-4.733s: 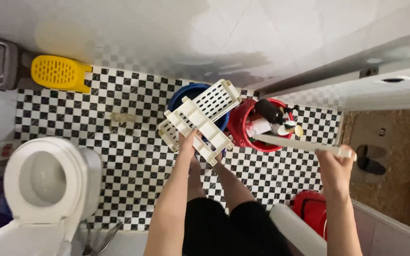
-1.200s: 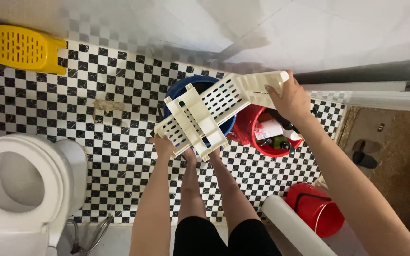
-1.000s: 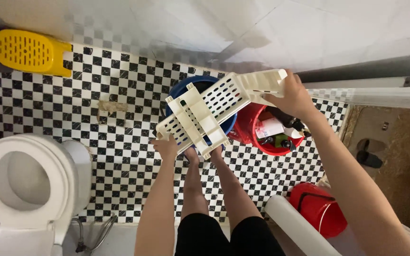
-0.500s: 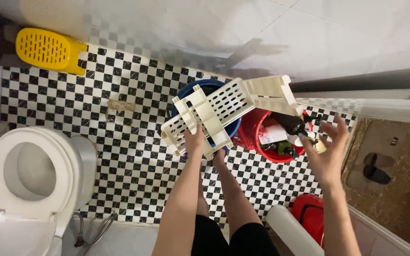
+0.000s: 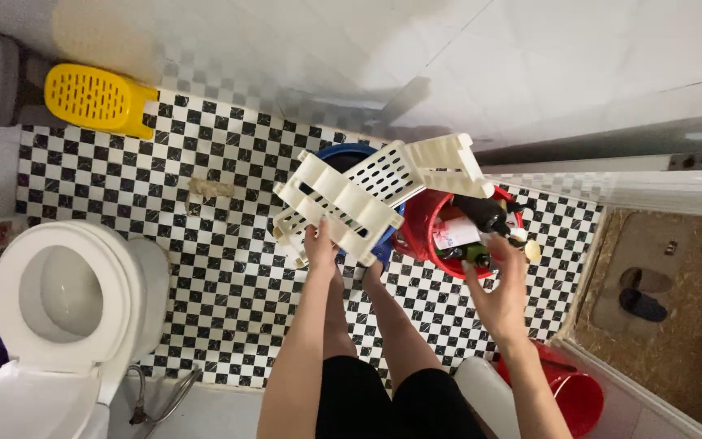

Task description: Assembling a plastic multi-tiered storage shelf unit in a bathroom

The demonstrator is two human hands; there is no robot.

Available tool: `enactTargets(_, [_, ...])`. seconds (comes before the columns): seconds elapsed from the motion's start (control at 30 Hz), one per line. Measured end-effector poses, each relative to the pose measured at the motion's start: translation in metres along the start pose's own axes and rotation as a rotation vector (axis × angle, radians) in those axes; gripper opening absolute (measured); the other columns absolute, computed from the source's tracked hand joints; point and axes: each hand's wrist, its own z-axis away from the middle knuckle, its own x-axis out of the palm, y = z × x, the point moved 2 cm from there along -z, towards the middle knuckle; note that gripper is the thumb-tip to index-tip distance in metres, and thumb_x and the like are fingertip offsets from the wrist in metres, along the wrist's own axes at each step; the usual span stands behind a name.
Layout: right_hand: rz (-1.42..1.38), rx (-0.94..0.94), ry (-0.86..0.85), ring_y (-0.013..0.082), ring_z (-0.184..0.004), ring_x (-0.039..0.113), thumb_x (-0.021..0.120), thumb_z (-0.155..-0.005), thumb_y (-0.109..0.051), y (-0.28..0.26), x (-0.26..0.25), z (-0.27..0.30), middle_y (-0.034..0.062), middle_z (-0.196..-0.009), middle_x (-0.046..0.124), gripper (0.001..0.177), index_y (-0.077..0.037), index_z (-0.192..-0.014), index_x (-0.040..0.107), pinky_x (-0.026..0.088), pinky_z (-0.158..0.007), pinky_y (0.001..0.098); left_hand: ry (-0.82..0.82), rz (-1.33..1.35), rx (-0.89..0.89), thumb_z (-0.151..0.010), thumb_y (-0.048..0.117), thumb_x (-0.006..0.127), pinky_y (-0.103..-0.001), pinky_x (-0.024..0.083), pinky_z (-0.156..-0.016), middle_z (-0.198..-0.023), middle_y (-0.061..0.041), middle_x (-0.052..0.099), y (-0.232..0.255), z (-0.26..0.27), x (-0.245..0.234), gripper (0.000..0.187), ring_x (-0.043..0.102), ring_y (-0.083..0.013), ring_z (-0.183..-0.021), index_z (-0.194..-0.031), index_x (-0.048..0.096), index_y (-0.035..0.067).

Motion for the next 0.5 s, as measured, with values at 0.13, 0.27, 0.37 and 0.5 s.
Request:
enactTargets(0.13, [-0.060,-0.013,-0.053,0.0275,-0.112,0.064,0.078,-0.087,-0.004,-0.010,-0.001,0.007,0.0176,-0.125,0.057,0.065,-0.002,-0.145,0.047,0.056,-0.098,0.0386,-0.029,0.291,-0.390,-0.096,0.035,0.064,-0.032,0.062,-0.073,-0.112,-0.012,0.075,0.053,0.028,-0.003,0.045,0.074,-0.0217,-0.097,-0.131,0.062,0.007])
enactTargets(0.27, [-0.083,-0.043,-0.159,0.0266,-0.111,0.068,0.077,-0.086,-0.005,-0.019,-0.005,0.012,0.0162,-0.123,0.060,0.062,-0.003,-0.142,0.050,0.056,-0.096,0.0387,-0.232,0.157,-0.257,-0.100,0.026,0.067,-0.027,0.061,-0.062,-0.105,-0.011,0.070,0.071,0.028,-0.015,0.041,0.068,-0.0178,-0.087,-0.133,0.061,0.003])
enactTargets(0.37, [-0.138,-0.031,-0.239,0.0269,-0.110,0.069,0.076,-0.087,-0.007,-0.033,-0.004,0.010,0.0156,-0.125,0.061,0.062,-0.005,-0.143,0.050,0.057,-0.094,0.0385,-0.118,0.052,-0.082,-0.095,0.020,0.067,-0.028,0.058,-0.060,-0.108,-0.009,0.067,0.075,0.027,-0.025,0.045,0.070,-0.0169,-0.088,-0.137,0.052,0.007])
enactTargets(0.5, [-0.007,-0.176,-0.322,0.0302,-0.114,0.066,0.081,-0.081,-0.011,-0.074,-0.008,0.003,0.0175,-0.129,0.059,0.068,-0.007,-0.142,0.052,0.056,-0.093,0.0395,-0.052,-0.242,0.063,-0.088,0.020,0.071,-0.030,0.042,-0.050,-0.111,-0.015,0.070,0.102,0.068,-0.022,0.066,0.062,-0.0214,-0.078,-0.149,0.046,0.011])
